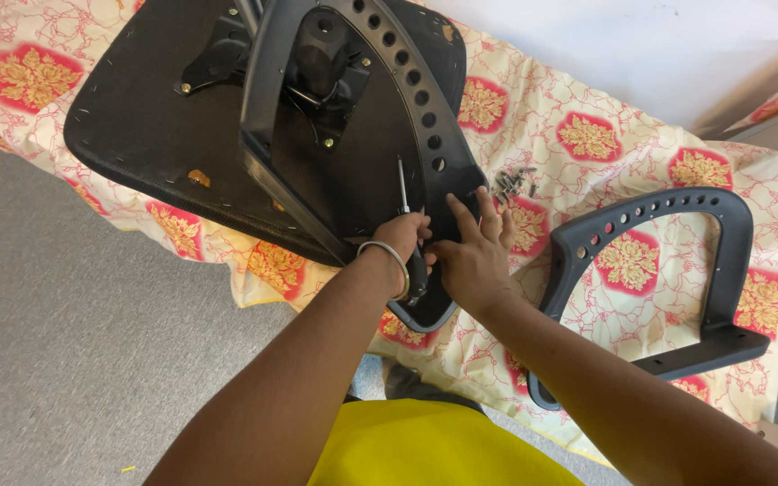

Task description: The person uses a screwdriver to tighten screws into the underside of a black chair seat, securing a curved plastic frame to the seat base. The person works methodically across multiple screw holes on the chair base.

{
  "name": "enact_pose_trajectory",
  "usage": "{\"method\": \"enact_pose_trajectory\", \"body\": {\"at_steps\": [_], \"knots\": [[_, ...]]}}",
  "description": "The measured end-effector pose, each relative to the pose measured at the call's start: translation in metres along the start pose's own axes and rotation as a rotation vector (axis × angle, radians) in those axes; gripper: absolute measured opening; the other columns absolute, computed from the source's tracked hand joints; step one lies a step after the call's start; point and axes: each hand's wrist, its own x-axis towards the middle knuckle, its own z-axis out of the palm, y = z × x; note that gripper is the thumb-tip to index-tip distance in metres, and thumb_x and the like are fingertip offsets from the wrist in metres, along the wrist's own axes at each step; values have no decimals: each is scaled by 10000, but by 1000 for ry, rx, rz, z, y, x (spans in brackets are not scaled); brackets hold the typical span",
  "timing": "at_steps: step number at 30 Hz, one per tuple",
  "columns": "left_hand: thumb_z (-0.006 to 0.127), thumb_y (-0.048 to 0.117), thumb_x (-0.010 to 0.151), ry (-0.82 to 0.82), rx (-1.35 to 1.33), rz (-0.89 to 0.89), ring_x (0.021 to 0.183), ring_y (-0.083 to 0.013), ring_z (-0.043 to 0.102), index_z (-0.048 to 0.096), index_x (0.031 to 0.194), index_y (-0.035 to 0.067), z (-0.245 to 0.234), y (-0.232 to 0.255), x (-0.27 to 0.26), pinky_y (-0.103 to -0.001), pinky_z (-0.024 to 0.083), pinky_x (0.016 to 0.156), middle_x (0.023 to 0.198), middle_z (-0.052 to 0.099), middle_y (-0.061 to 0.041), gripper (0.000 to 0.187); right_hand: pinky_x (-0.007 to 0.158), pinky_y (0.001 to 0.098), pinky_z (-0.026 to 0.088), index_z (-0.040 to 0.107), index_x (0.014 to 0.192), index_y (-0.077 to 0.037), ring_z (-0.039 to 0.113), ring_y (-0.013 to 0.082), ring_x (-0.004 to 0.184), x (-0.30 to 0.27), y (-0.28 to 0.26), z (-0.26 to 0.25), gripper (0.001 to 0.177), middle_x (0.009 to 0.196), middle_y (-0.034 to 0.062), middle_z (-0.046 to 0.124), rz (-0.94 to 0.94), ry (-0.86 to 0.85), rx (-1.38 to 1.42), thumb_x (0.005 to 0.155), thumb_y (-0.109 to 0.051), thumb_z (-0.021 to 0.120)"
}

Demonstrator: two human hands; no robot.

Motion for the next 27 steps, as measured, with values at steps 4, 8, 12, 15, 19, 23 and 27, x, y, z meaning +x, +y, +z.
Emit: {"method": "enact_pose_trajectory", "body": {"at_steps": [4, 8, 12, 15, 19, 23, 27], "knots": [[656, 335, 915, 11, -19, -27, 611, -206, 615, 665, 925, 66, -1, -4, 0, -377, 521, 588, 846, 600, -52, 269, 1164, 685, 175, 839, 886, -318, 220, 464, 1518, -1, 0, 4, 180, 1524, 81, 505, 33, 6, 40, 717, -265, 807], [656, 316, 920, -11, -51, -25, 600, -200, 607, 656, 928, 68, -2, -8, 1, -369, 513, 576, 820, 631, -61, 248, 1144, 678, 236, 833, 900, -293, 205, 478, 1531, -1, 1, 7, 205, 1510, 74, 534, 30, 35, 119, 701, -243, 822], [659, 304, 927, -21, -73, -21, 595, -196, 597, 650, 925, 76, -1, -8, 2, -365, 499, 561, 803, 623, -67, 228, 1125, 658, 275, 833, 890, -260, 206, 510, 1511, 1, 2, 8, 208, 1477, 99, 554, 40, -1, 118, 697, -186, 806], [643, 295, 921, -17, -38, -2, 584, -193, 600, 667, 917, 73, -1, -8, 2, -359, 502, 552, 805, 641, -70, 223, 1204, 613, 288, 822, 871, -238, 218, 527, 1511, 2, 4, 8, 179, 1464, 118, 564, -9, 38, 118, 706, -173, 799], [630, 296, 938, -18, -29, -16, 586, -188, 595, 661, 922, 71, 2, -5, -2, -357, 503, 558, 804, 638, -62, 228, 1199, 589, 287, 825, 866, -224, 224, 532, 1501, 5, 7, 8, 183, 1451, 126, 572, 5, 38, 129, 698, -157, 796], [630, 290, 943, -21, -43, -30, 590, -182, 587, 666, 931, 77, 3, -4, -3, -356, 500, 565, 810, 633, -47, 215, 1220, 569, 294, 817, 883, -210, 214, 537, 1508, 5, 8, 8, 185, 1467, 135, 558, -14, 42, 138, 713, -146, 786], [636, 292, 943, -18, -45, -33, 596, -181, 593, 664, 939, 84, 3, -5, -1, -353, 502, 574, 816, 634, -45, 210, 1209, 584, 289, 811, 922, -203, 183, 536, 1521, 6, 7, 7, 187, 1514, 155, 515, 9, -13, 129, 744, -154, 786]]}}
